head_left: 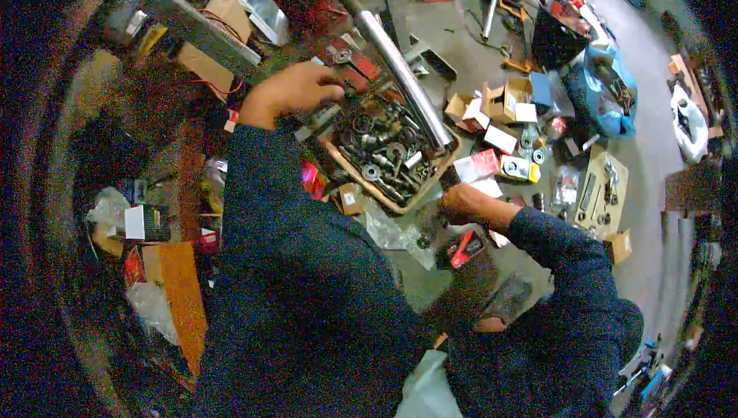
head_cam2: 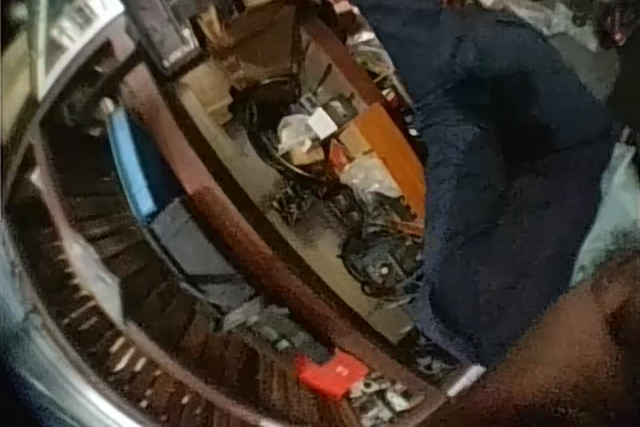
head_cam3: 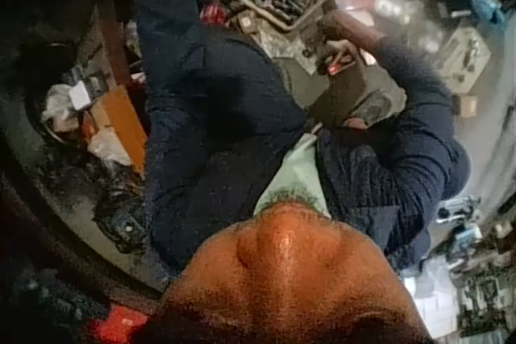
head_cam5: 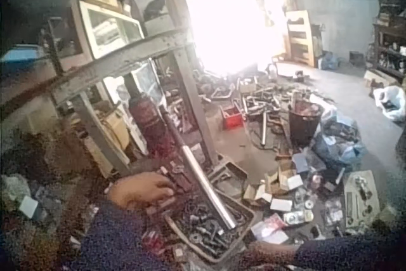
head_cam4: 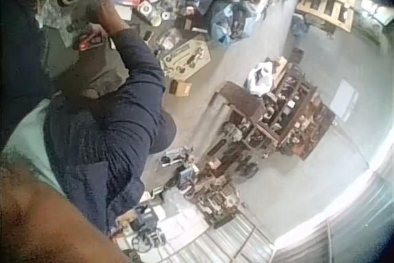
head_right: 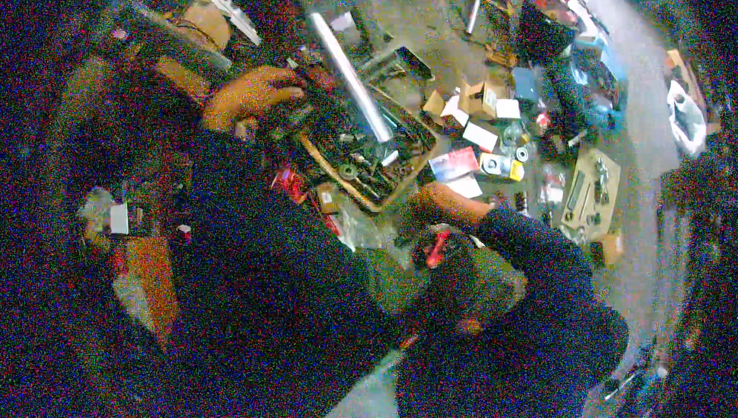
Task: The person uses a hydraulic press to assemble a metal part. They pick up a bearing and a metal shaft, place them into the press, and then repeatedly pump the handle of the press until the parts are seated.
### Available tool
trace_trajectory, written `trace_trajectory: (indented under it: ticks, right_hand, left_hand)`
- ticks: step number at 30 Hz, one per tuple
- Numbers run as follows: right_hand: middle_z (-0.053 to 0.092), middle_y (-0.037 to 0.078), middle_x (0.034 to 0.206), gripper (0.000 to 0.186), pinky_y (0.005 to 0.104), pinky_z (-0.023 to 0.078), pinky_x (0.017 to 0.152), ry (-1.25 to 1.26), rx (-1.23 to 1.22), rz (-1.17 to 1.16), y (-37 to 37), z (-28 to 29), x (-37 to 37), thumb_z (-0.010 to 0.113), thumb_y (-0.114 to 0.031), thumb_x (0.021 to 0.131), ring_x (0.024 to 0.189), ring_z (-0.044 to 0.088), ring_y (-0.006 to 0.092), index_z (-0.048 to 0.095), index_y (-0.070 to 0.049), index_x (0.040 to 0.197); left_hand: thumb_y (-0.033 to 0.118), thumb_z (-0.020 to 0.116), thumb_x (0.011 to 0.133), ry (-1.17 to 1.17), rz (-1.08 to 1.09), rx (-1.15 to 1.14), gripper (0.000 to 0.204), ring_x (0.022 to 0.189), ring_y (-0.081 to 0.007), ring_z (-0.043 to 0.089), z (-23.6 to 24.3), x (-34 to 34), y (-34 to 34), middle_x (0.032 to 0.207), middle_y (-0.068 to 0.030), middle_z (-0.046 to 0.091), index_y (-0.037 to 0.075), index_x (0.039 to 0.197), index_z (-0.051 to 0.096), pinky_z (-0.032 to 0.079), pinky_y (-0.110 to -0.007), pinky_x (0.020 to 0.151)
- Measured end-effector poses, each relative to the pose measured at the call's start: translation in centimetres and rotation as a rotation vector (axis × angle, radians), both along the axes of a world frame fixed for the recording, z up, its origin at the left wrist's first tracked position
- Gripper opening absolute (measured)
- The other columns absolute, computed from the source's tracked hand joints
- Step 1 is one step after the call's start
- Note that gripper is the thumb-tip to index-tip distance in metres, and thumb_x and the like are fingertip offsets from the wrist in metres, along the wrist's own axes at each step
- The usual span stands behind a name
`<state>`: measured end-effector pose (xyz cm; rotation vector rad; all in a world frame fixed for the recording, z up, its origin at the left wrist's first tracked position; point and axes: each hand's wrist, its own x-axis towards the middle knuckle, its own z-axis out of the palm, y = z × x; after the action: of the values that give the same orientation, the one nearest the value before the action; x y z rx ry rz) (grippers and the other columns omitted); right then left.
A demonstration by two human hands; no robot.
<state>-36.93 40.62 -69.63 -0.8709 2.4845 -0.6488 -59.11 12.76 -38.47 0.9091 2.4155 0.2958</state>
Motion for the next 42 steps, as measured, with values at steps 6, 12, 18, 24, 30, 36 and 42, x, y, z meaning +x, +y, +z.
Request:
trace_trajectory:
  ticks: [6, 12, 18, 24, 30, 36, 42]
  right_hand:
    - [0.062, 0.017, 0.080, 0.024, 0.0431, 0.047, 0.060, 0.067, -0.238, -0.029, -4.6, 13.5, -5.8, 0.062, -0.026, 0.084, 0.070, 0.060, 0.0350, 0.056, -0.004, 0.094]
    - [0.058, -0.001, 0.080, 0.021, 0.0220, 0.042, 0.059, -0.058, -0.974, -0.593, -7.4, 16.9, -9.7, 0.062, -0.025, 0.091, 0.069, 0.053, 0.0072, 0.059, -0.007, 0.101]
    - [0.062, -0.002, 0.081, 0.022, 0.0186, 0.041, 0.059, -0.322, -1.357, -0.628, -12.2, 18.6, -13.0, 0.060, -0.025, 0.093, 0.066, 0.051, 0.0043, 0.061, -0.007, 0.105]
    - [0.060, 0.002, 0.081, 0.030, 0.0240, 0.042, 0.053, -0.086, -1.329, -0.647, -12.6, 26.9, -17.3, 0.056, -0.035, 0.093, 0.064, 0.052, 0.0076, 0.061, -0.009, 0.106]
    - [0.054, -0.003, 0.069, 0.043, 0.0207, 0.034, 0.040, -0.499, -1.389, -0.805, -18.3, 29.9, -20.3, 0.052, -0.045, 0.093, 0.052, 0.044, 0.0073, 0.059, -0.003, 0.103]
    - [0.047, -0.004, 0.063, 0.028, 0.0198, 0.032, 0.039, -0.987, -1.824, -0.548, -14.7, 26.5, -24.7, 0.052, -0.034, 0.095, 0.050, 0.041, 0.0070, 0.056, -0.006, 0.093]
    - [0.054, 0.001, 0.062, 0.023, 0.0243, 0.038, 0.050, -0.137, -1.187, -0.668, -14.3, 27.5, -24.0, 0.062, -0.026, 0.089, 0.056, 0.045, 0.0057, 0.063, -0.003, 0.091]
  left_hand:
    - [0.032, 0.068, 0.083, -0.276, -0.206, 0.231, 0.049, 0.096, -0.0222, 0.062, -5.0, 4.8, -3.3, 0.106, -0.0117, 0.066, 0.004, 0.122, 0.057, 0.050, -0.035, 0.082]
    - [0.011, 0.075, 0.076, -0.485, 0.237, 0.727, 0.062, 0.103, -0.0167, 0.060, -7.7, 7.9, -1.7, 0.113, -0.0057, 0.064, 0.004, 0.132, 0.049, 0.046, -0.030, 0.092]
    - [0.002, 0.067, 0.083, -0.446, 0.700, 1.411, 0.033, 0.090, -0.0126, 0.061, -10.6, 7.7, -0.4, 0.102, -0.0042, 0.065, 0.002, 0.115, 0.060, 0.051, -0.026, 0.081]
    - [0.015, 0.061, 0.091, -0.087, 1.108, 1.626, 0.015, 0.083, -0.0134, 0.059, -12.1, 3.4, -0.8, 0.094, -0.0025, 0.064, 0.003, 0.100, 0.062, 0.047, -0.029, 0.077]
    - [0.010, 0.053, 0.093, -0.359, 1.138, 2.140, 0.013, 0.087, -0.0189, 0.062, -17.9, -4.7, -2.6, 0.091, -0.0069, 0.065, 0.002, 0.096, 0.063, 0.050, -0.031, 0.080]
    - [0.028, 0.051, 0.094, 0.422, 0.885, 1.266, 0.027, 0.092, -0.0280, 0.062, -18.7, -6.2, 0.6, 0.096, -0.0140, 0.066, 0.005, 0.102, 0.064, 0.049, -0.038, 0.081]
    - [0.026, 0.051, 0.094, 0.967, 0.783, 0.981, 0.025, 0.094, -0.0381, 0.059, -21.7, -9.9, -0.3, 0.102, -0.0175, 0.065, 0.007, 0.104, 0.063, 0.045, -0.046, 0.085]
